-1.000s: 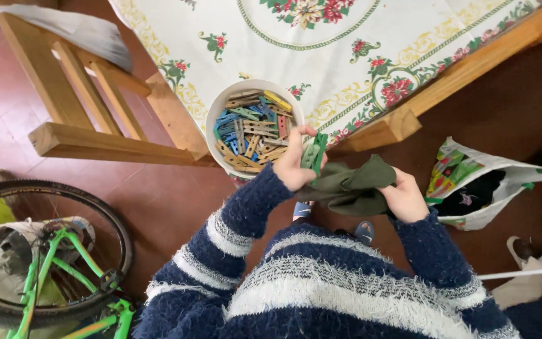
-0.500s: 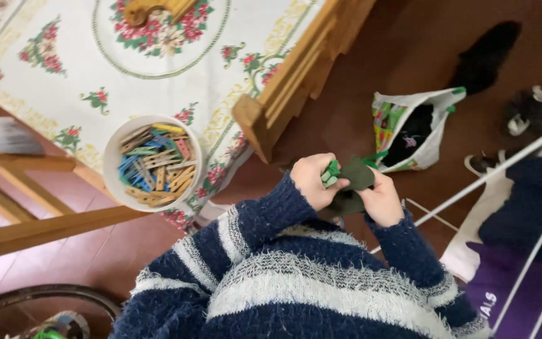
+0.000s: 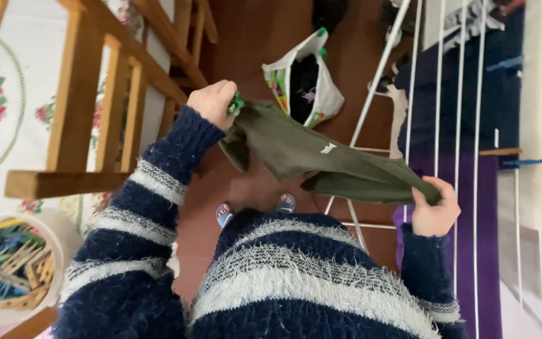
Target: The person hangs wet laundry on an indoor drying rack. They take items from a bag, unfold them, and secure them to the rack using clothespins, including a purple cloth, striped socks, a dark garment, and a green shirt.
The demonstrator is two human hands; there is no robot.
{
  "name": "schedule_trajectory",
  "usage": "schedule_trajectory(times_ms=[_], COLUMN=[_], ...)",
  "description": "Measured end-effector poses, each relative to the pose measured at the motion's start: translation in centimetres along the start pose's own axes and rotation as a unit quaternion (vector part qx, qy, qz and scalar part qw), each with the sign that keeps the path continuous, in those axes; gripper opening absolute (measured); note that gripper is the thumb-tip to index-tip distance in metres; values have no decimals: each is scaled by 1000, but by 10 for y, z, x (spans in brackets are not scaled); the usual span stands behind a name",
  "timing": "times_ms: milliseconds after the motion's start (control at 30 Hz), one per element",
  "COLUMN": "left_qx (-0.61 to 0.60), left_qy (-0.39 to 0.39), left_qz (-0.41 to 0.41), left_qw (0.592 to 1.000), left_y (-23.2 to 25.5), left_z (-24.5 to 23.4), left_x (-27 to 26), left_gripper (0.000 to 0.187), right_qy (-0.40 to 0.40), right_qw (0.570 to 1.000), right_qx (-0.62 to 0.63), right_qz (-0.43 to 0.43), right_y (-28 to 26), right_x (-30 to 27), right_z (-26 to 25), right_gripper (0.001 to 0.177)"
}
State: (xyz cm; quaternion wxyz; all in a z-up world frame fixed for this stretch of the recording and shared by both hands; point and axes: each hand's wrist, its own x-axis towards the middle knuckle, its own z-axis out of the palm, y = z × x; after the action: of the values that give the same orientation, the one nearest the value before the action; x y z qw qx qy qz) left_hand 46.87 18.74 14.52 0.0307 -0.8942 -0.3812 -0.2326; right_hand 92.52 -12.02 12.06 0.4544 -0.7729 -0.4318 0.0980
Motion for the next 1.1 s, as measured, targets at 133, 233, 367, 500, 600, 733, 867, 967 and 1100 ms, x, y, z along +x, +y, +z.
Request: schedule_trajectory(times_ms=[133, 233, 367, 500, 600, 733, 867, 967, 1100], left_qx=[-109, -72, -109, -328, -443, -368, -424, -372, -502], left_qy=[-69, -57, 77, -32, -198, -253, -285, -104, -125], left_qz=[139, 238, 191, -38, -197, -224, 31, 104, 132], left_qw=[982, 967, 972, 943, 852, 866, 859, 917, 846], left_y=[41, 66, 53, 33, 35, 135, 224, 252, 217], left_z=[12, -5, 5, 74, 170, 167, 72, 117, 113], left_x=[38, 67, 80, 103, 122, 162, 177, 138, 145], left_gripper=[57, 33, 12, 15, 19, 27, 15, 24, 25], right_qy=[187, 253, 227, 112, -39, -112, -158, -73, -45], right_qw=[973, 941, 900, 982, 987, 973, 964, 979, 934], right_qx=[-122, -160, -241, -132, -115, 96, 199, -123, -317], right_qz=[-64, -159, -284, -80, 105, 175, 84, 146, 156], right_y=[16, 30, 23, 10, -9, -76, -90, -48, -8], right_x=[-11, -20, -42, -41, -31, 16, 68, 59, 49], right_z=[-33, -51, -70, -66, -33, 38, 92, 131, 144], right_gripper=[29, 24, 26, 23, 38, 67, 90, 29, 35])
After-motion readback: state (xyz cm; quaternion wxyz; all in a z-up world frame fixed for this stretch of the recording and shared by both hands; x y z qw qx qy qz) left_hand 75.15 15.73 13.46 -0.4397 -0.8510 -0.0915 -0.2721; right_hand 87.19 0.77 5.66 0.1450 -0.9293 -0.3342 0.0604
